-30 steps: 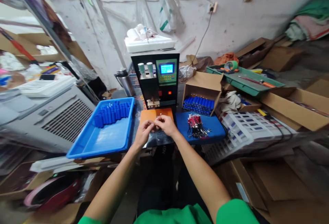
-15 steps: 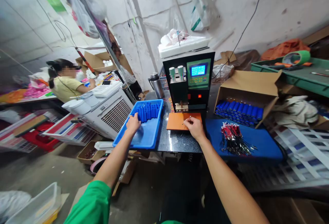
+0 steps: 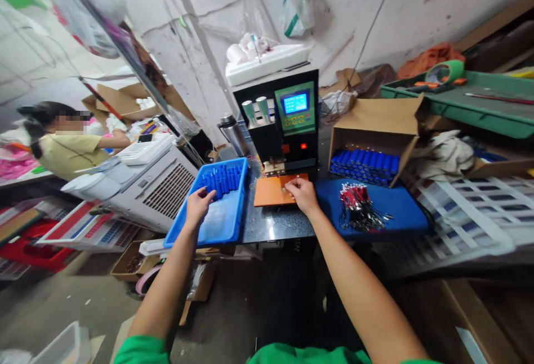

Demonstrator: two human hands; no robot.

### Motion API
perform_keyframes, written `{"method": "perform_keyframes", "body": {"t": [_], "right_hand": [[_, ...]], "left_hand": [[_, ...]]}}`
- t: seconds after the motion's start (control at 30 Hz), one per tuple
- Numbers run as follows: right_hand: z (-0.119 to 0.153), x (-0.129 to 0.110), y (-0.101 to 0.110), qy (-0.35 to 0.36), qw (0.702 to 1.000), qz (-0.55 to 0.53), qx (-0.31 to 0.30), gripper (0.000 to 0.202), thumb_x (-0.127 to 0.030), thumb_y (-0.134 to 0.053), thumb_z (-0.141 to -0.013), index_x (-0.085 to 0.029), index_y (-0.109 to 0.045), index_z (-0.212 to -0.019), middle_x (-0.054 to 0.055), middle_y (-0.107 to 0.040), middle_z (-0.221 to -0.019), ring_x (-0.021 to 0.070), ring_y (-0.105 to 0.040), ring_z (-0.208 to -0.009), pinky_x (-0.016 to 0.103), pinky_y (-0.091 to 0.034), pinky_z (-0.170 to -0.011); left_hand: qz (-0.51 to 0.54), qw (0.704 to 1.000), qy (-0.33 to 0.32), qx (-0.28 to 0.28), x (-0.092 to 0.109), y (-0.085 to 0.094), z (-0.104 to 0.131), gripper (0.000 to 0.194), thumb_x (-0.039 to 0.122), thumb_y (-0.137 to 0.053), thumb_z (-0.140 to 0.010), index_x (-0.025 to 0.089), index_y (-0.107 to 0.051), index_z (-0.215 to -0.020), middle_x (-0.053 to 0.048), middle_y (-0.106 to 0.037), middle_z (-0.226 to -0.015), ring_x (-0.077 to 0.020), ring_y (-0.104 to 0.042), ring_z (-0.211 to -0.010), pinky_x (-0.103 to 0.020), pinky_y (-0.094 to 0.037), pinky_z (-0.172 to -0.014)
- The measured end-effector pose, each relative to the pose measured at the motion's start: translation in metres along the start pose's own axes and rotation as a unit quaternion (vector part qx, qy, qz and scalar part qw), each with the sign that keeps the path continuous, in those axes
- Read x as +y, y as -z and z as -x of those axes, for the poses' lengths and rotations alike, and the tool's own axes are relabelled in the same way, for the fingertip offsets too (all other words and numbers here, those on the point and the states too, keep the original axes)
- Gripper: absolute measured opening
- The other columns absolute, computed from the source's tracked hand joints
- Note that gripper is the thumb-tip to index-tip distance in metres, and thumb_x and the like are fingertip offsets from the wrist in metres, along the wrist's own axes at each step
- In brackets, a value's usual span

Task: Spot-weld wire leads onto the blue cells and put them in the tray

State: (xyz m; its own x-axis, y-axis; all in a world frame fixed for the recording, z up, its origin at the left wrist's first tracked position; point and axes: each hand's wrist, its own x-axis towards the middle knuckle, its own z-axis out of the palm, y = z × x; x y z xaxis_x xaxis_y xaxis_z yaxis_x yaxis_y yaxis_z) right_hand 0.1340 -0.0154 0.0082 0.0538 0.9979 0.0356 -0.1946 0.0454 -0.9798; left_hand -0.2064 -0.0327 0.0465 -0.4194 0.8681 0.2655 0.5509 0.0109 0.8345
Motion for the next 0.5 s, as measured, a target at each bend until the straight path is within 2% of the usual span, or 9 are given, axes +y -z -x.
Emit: {"method": "perform_keyframes", "body": {"t": [0.07, 0.13, 0.23, 0.3, 0.4, 0.5], "right_hand": [[-0.004, -0.001, 0.001, -0.005, 1.000, -0.026, 0.007, 0.025, -0.041, -0.069, -0.062, -0.017, -0.063, -0.066, -0.002, -0.055, -0.052, 0.0108, -0.048, -0.047, 0.023, -0.039, -0.046], [-0.008, -0.002, 0.002, -0.006, 0.999, -0.049, 0.016, 0.025, -0.041, -0.069, -0.062, -0.017, -0.062, -0.066, -0.003, -0.055, -0.052, 0.0099, -0.047, -0.047, 0.022, -0.039, -0.045], [-0.013, -0.001, 0.003, -0.004, 0.996, -0.078, 0.041, 0.026, -0.042, -0.069, -0.062, -0.018, -0.059, -0.065, -0.004, -0.053, -0.053, 0.0090, -0.047, -0.047, 0.020, -0.038, -0.045], [-0.014, -0.001, 0.004, -0.001, 0.995, -0.083, 0.055, 0.027, -0.043, -0.068, -0.063, -0.018, -0.058, -0.066, -0.004, -0.053, -0.053, 0.0090, -0.047, -0.047, 0.020, -0.037, -0.044], [-0.016, 0.000, 0.003, 0.001, 0.995, -0.079, 0.062, 0.027, -0.044, -0.068, -0.065, -0.019, -0.057, -0.069, -0.004, -0.053, -0.053, 0.0096, -0.048, -0.047, 0.020, -0.037, -0.044], [-0.018, 0.000, 0.002, 0.004, 0.996, -0.070, 0.062, 0.028, -0.045, -0.067, -0.066, -0.019, -0.057, -0.069, -0.003, -0.054, -0.053, 0.0108, -0.051, -0.048, 0.021, -0.039, -0.045]], "left_hand": [[0.141, 0.988, -0.015, -0.061, 0.021, -0.030, 0.014, 0.047, 0.039, -0.079, -0.066, 0.012, -0.069, -0.104, -0.006, -0.071, -0.082, -0.0203, -0.066, -0.074, -0.037, -0.054, -0.077], [0.214, 0.969, -0.021, -0.119, 0.044, -0.067, 0.032, 0.050, 0.039, -0.082, -0.062, 0.014, -0.071, -0.103, -0.007, -0.073, -0.090, -0.0199, -0.067, -0.078, -0.037, -0.054, -0.081], [0.234, 0.953, -0.010, -0.194, 0.074, -0.121, 0.056, 0.045, 0.038, -0.083, -0.059, 0.014, -0.073, -0.095, -0.007, -0.074, -0.087, -0.0207, -0.068, -0.076, -0.037, -0.055, -0.079], [0.230, 0.948, -0.021, -0.219, 0.085, -0.149, 0.065, 0.036, 0.039, -0.080, -0.062, 0.014, -0.073, -0.087, -0.007, -0.074, -0.080, -0.0208, -0.068, -0.073, -0.036, -0.055, -0.075], [0.223, 0.950, -0.042, -0.214, 0.092, -0.173, 0.067, 0.030, 0.041, -0.076, -0.067, 0.015, -0.072, -0.081, -0.006, -0.072, -0.075, -0.0201, -0.067, -0.072, -0.033, -0.055, -0.071], [0.223, 0.954, -0.054, -0.195, 0.093, -0.180, 0.066, 0.033, 0.042, -0.076, -0.067, 0.015, -0.071, -0.084, -0.006, -0.072, -0.078, -0.0200, -0.067, -0.076, -0.031, -0.055, -0.072]]}}
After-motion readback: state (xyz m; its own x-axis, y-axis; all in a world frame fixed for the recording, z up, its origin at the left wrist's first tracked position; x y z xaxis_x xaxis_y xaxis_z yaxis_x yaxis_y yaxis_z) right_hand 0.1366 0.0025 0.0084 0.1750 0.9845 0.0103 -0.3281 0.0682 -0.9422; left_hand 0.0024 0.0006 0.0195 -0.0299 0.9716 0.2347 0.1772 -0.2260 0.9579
